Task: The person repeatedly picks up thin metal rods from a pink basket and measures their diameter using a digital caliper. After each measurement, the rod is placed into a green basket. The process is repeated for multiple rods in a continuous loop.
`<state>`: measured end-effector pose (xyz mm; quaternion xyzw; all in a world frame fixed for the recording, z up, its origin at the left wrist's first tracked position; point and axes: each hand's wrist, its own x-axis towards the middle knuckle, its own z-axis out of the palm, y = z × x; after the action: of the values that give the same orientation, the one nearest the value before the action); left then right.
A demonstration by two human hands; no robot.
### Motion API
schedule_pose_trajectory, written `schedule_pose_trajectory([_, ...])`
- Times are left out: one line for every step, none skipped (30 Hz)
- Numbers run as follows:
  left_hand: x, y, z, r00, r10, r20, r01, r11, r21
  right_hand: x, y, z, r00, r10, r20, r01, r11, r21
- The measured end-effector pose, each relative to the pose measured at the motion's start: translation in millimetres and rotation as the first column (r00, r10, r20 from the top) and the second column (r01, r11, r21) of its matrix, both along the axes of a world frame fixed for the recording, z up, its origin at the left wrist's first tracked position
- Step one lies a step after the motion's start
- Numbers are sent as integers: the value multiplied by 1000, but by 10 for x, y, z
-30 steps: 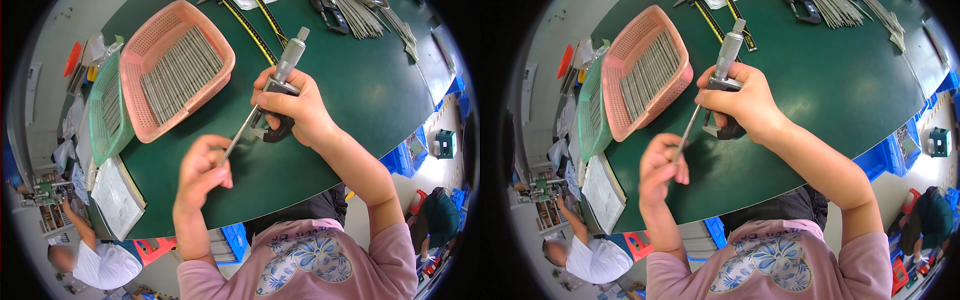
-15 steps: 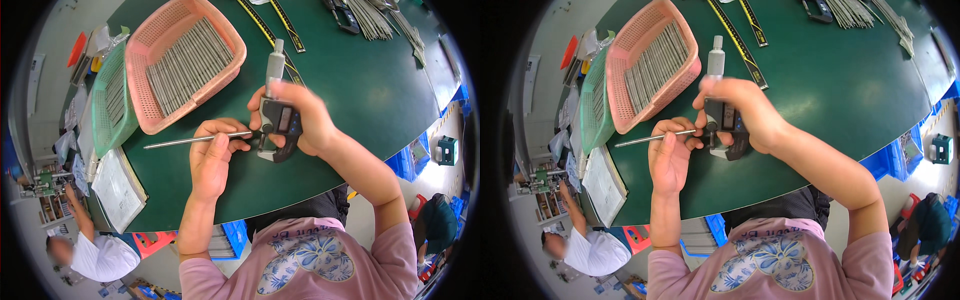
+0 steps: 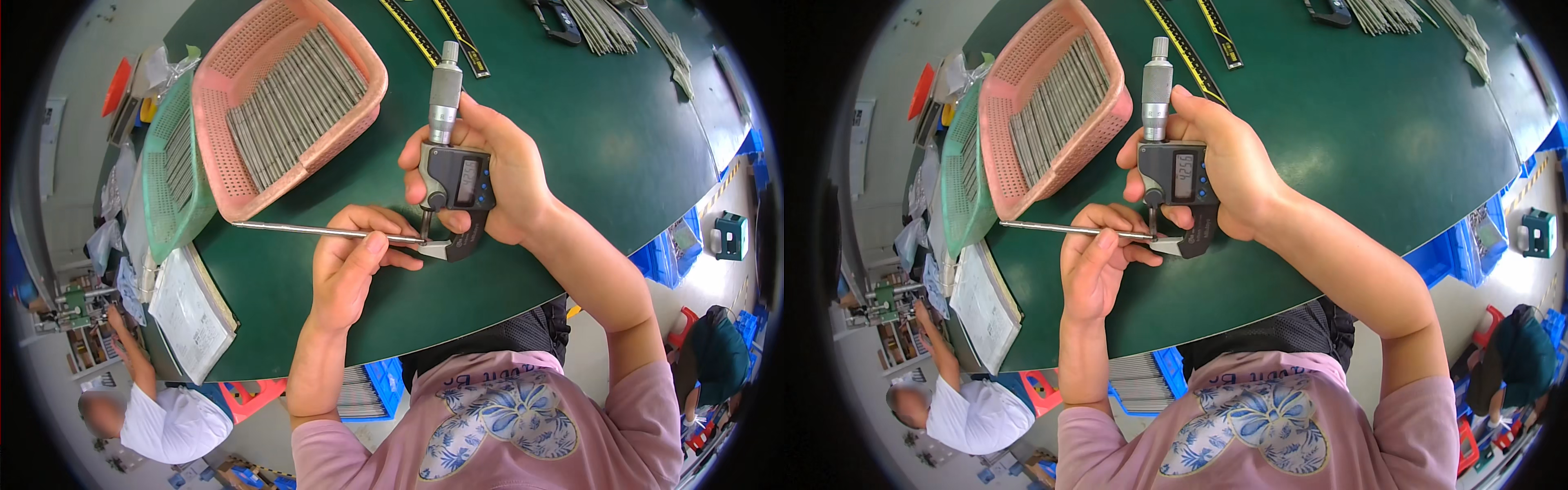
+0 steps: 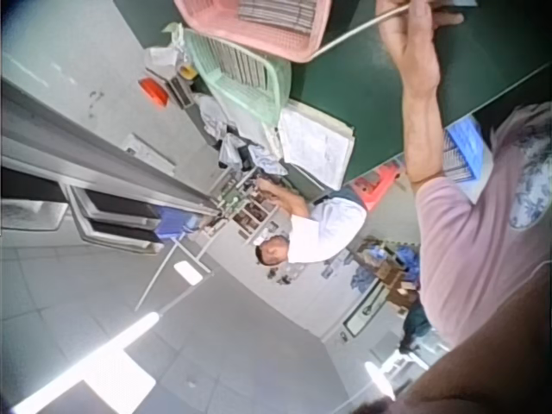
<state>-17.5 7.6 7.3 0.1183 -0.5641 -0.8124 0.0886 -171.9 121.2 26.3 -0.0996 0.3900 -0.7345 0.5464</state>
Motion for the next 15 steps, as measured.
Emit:
schedule_pose_trajectory([-1,1,0,1000,5,-3,-5,1000,-1,1,3,2,1000,1,5,-1,1000,-2])
schedule_pose_trajectory([-1,2,-3,1000,10,-5,-10,1000,-1,2,8,6,1000,2,10,-2,1000,-4])
schedule_pose_trajectory([-1,3,-5,1000,15,-8,-15,1000,-1,4,12,10,1000,3,14,-2,1000,-6])
schedule_pose_trajectory([2,3,-8,1000,13,-1,-13,1000,-4,6,14,14,1000,5,17,-4,1000,-7])
schedule_pose_trajectory([8,0,-10,1000,11,7,-11,1000,-7,10,11,19,1000,7,21,-6,1000,-8])
schedule_pose_trajectory([12,-3,-13,1000,10,14,-10,1000,-10,15,7,22,1000,9,24,-9,1000,-10])
schedule_pose_trajectory([11,-6,-17,1000,5,9,-5,1000,-6,22,3,18,1000,4,31,-3,1000,-10])
schedule_pose_trajectory([10,-9,-22,1000,1,5,-1,1000,-1,32,-4,6,999,-2,39,2,1000,-11])
schedule_pose_trajectory([8,-9,-25,1000,-2,0,2,1000,4,36,-6,-1,999,-7,46,7,1000,-11])
schedule_pose_trajectory([11,-9,-28,1000,-1,-2,1,1000,9,35,-2,-5,999,2,36,-1,1000,-23])
schedule_pose_trajectory([14,-7,-31,1000,0,-3,0,1000,15,32,7,-10,1000,10,25,-9,999,-35])
schedule_pose_trajectory([18,-7,-34,1000,2,-5,-2,1000,21,32,11,-14,1000,18,14,-17,999,-47])
schedule_pose_trajectory([14,-6,-29,1000,-1,-9,1,1000,22,37,7,-15,1000,7,-7,-7,999,-32])
schedule_pose_trajectory([10,-6,-24,1000,-4,-13,4,1000,22,48,-3,-19,1000,-4,-29,3,1000,-17])
schedule_pose_trajectory([5,-6,-20,1000,-7,-17,7,1000,23,55,-9,-19,999,-15,-52,15,1000,-2])
